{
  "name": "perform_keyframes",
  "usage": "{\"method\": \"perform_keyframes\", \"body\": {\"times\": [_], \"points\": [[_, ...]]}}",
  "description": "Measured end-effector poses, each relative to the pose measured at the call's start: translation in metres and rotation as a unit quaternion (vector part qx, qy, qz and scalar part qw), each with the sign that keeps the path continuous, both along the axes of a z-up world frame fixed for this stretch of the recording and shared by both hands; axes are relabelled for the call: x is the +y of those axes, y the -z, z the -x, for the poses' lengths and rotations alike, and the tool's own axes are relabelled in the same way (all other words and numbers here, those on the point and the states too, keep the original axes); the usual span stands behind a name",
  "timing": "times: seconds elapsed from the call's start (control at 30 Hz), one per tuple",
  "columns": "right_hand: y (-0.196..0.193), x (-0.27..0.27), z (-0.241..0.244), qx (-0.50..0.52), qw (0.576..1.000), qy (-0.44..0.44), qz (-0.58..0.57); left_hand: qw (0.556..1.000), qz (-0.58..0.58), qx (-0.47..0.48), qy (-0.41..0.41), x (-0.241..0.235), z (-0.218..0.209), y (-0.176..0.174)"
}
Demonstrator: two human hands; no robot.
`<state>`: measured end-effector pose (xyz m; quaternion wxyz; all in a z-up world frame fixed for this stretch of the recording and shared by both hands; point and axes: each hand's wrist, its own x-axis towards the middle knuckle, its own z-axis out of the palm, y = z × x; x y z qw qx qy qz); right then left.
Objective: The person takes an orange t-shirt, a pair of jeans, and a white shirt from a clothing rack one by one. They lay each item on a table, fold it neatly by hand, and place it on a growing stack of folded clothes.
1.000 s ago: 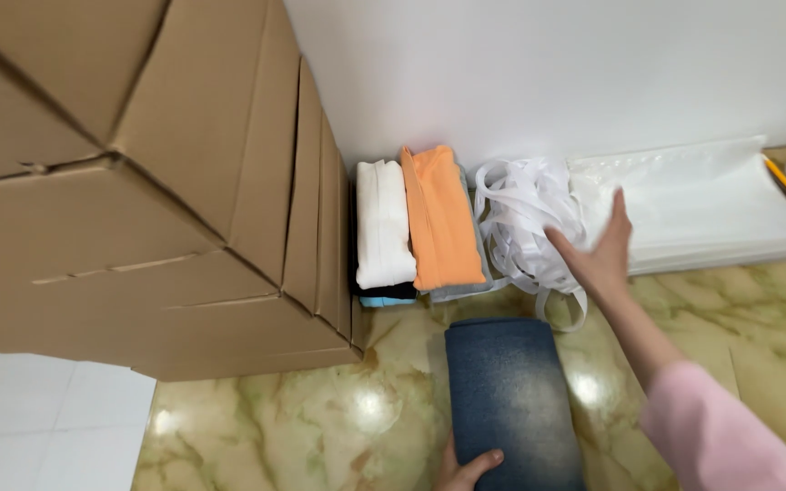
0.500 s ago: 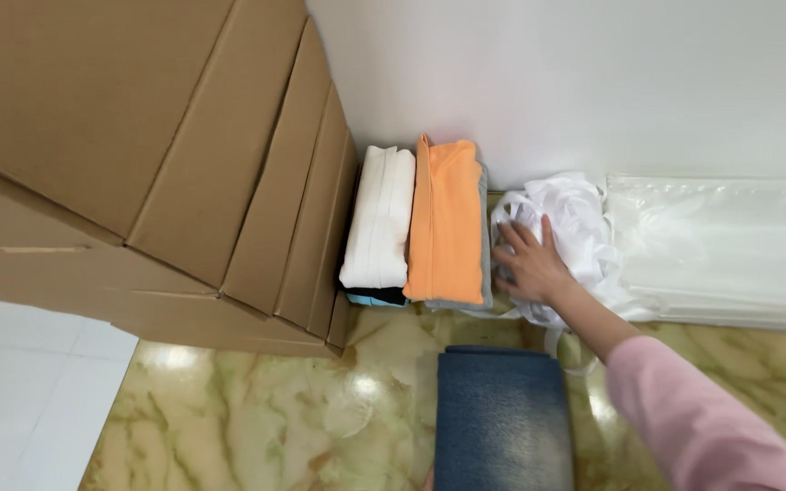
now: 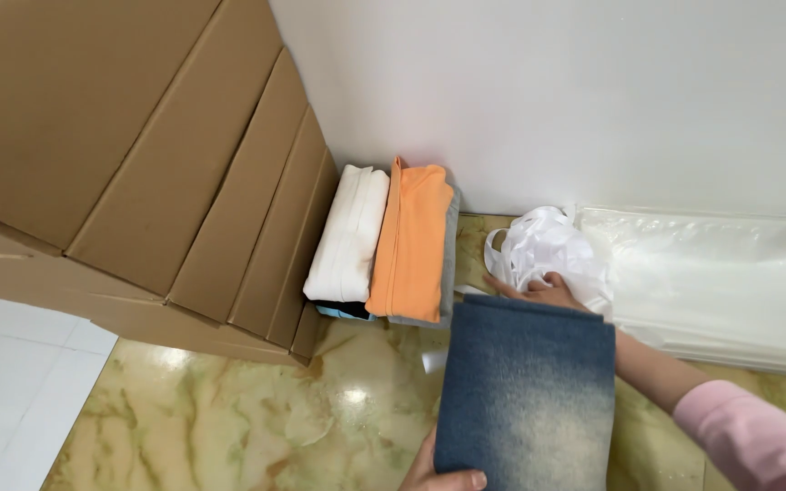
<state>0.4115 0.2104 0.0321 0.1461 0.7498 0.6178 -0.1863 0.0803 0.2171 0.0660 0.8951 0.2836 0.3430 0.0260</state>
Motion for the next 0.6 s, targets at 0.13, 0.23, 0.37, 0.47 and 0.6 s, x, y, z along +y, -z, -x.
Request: {"method": "perform_keyframes", "body": {"times": [0.13, 0.23, 0.37, 0.47, 0.6], "points": [[0.006, 0.001, -0.016, -0.023, 0.999, -0.021, -0.027, 0.998, 0.016, -0.045, -0.03, -0.008, -0.021, 0.009], [0.023, -0.012, -0.02, -0.036, 0.998, -0.03, -0.049, 0.994, -0.065, 0.056, 0.066, -0.005, -0.041, -0.001], [0.041, -0.047, -0.035, -0.065, 0.995, -0.034, -0.071, 0.984, -0.121, 0.096, 0.088, 0.013, -0.093, -0.004], [0.046, -0.074, -0.048, -0.092, 0.991, -0.037, -0.089, 0.971, -0.17, 0.131, 0.103, 0.03, -0.134, -0.012], [0.052, -0.097, -0.073, -0.133, 0.983, -0.048, -0.121, 0.989, -0.133, 0.021, -0.066, 0.06, -0.2, 0.018]]}}
